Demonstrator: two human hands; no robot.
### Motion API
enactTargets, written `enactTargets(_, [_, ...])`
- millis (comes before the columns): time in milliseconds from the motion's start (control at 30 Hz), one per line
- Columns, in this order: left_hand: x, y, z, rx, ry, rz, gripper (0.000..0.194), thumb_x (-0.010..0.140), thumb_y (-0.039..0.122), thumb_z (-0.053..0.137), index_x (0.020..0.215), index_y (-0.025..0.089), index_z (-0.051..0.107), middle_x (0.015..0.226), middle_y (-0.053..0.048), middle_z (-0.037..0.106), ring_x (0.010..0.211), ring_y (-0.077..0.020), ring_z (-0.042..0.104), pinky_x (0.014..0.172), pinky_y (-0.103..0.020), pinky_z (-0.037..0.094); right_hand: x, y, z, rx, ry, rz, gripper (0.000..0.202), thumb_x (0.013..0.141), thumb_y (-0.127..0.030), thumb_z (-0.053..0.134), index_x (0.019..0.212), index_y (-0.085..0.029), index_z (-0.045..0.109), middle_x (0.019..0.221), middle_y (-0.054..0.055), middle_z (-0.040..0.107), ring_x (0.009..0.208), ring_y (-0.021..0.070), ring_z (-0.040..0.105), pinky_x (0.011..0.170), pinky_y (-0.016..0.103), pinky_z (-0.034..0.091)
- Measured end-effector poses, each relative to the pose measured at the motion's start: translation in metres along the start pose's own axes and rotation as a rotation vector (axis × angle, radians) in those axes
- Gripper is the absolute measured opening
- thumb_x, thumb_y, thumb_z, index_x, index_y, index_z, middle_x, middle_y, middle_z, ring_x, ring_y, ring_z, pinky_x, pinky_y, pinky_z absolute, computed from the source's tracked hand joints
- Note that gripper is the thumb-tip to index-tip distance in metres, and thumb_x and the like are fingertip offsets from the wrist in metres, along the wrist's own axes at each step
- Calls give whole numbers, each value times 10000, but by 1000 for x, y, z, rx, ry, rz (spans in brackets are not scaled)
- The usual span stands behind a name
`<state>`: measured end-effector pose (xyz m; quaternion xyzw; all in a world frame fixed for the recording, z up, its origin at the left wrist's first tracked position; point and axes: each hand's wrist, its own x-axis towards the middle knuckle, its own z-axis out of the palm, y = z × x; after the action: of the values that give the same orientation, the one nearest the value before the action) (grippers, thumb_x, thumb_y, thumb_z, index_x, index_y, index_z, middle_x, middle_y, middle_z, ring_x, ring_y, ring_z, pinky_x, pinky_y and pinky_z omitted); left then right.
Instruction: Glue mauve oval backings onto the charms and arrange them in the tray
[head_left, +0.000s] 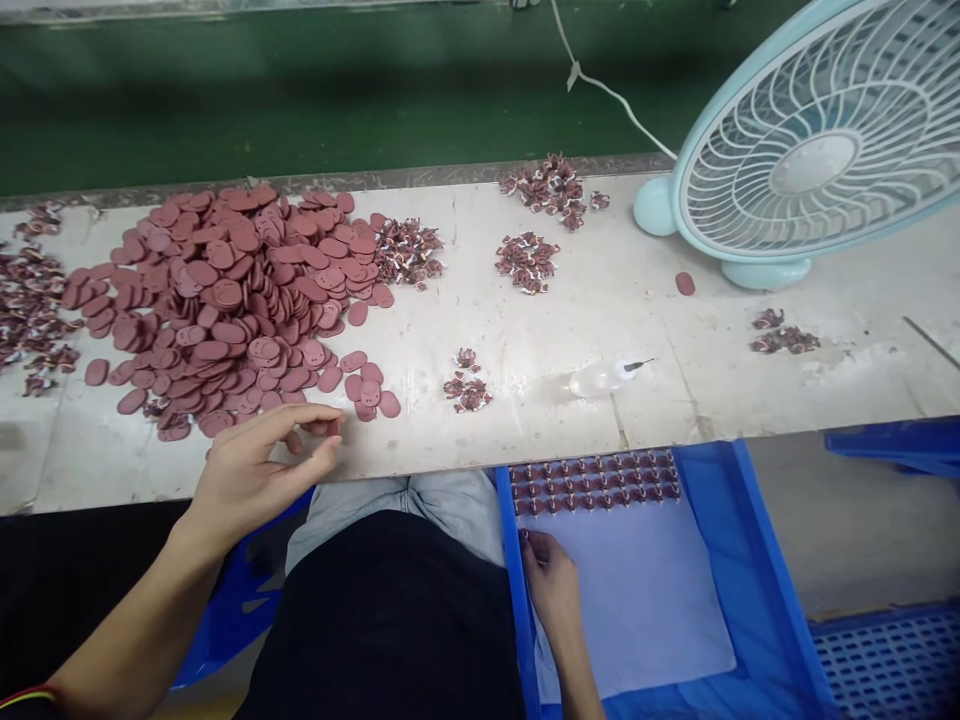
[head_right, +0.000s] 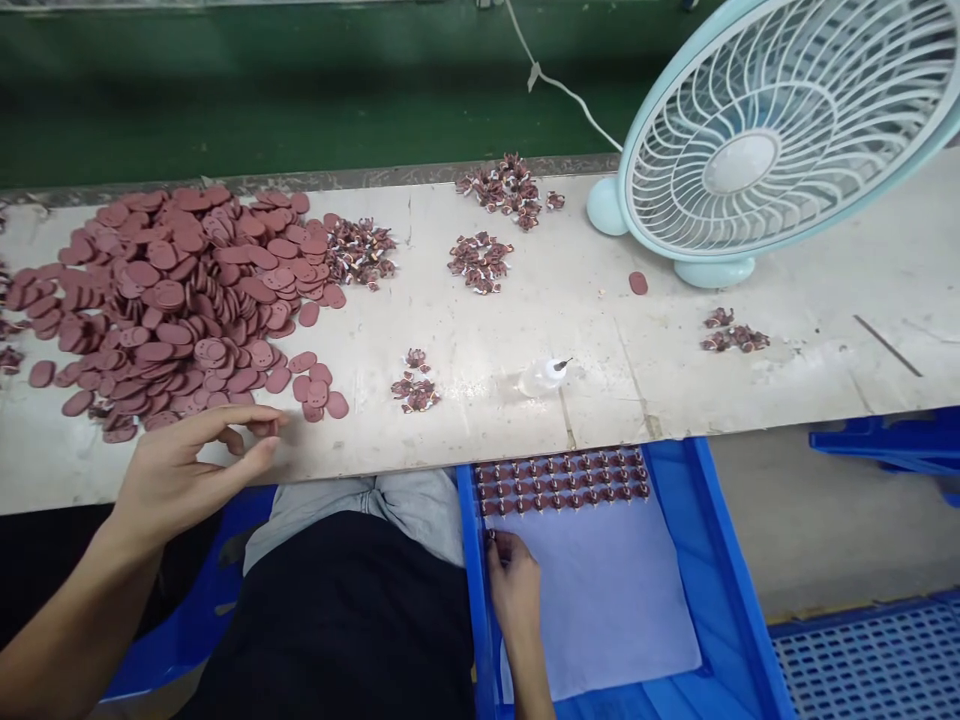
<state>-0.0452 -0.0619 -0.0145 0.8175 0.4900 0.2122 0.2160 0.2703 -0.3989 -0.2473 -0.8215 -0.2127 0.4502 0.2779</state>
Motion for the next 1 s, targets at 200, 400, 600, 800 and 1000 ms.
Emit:
enactTargets(200, [-1,-6,4,-6,25,12,212,1097,390,789,1197,249,911,1058,-7,976,755,-149,822,772,-266,703,-5,-6,1,3,-49,44,520,1144,-729,813,1275,-236,916,1232,66,984,1228,298,922,1232,610,717])
enactTargets(400, [-6,-16,7,54,-4,63,198,1140,382,785,1243,257,900,1126,-11,978,839,-183,852,812,-305,706,-17,-12,-13,58,56,118,491,1102,-717,861,1223,-242,898,1097,30,961,1070,276,912,1145,570,733])
enactTargets(600, [-8,-27,18,177,14,242,195,1187,332,745,1301,315,902,1226,-47,986,1086,-302,949,1034,-441,765,-25,-25,-36,230,205,152,557,840,-781,959,1011,-257,880,990,70,975,946,322,937,957,562,795])
enactTargets(800, [-7,-22,31,275,45,323,231,1220,300,711,1323,283,918,1245,-66,982,1091,-256,947,956,-355,765,-37,-86,-73,385,313,41,505,710,-756,1031,900,-315,875,907,89,969,769,338,917,688,472,801])
enactTargets(1000, [-4,-20,40,272,117,362,220,1196,208,741,1315,267,916,1244,-87,966,1081,-252,946,944,-361,787,-8,-205,-85,222,353,-188,598,830,-822,904,1103,-291,938,1084,127,1000,987,358,942,874,525,816])
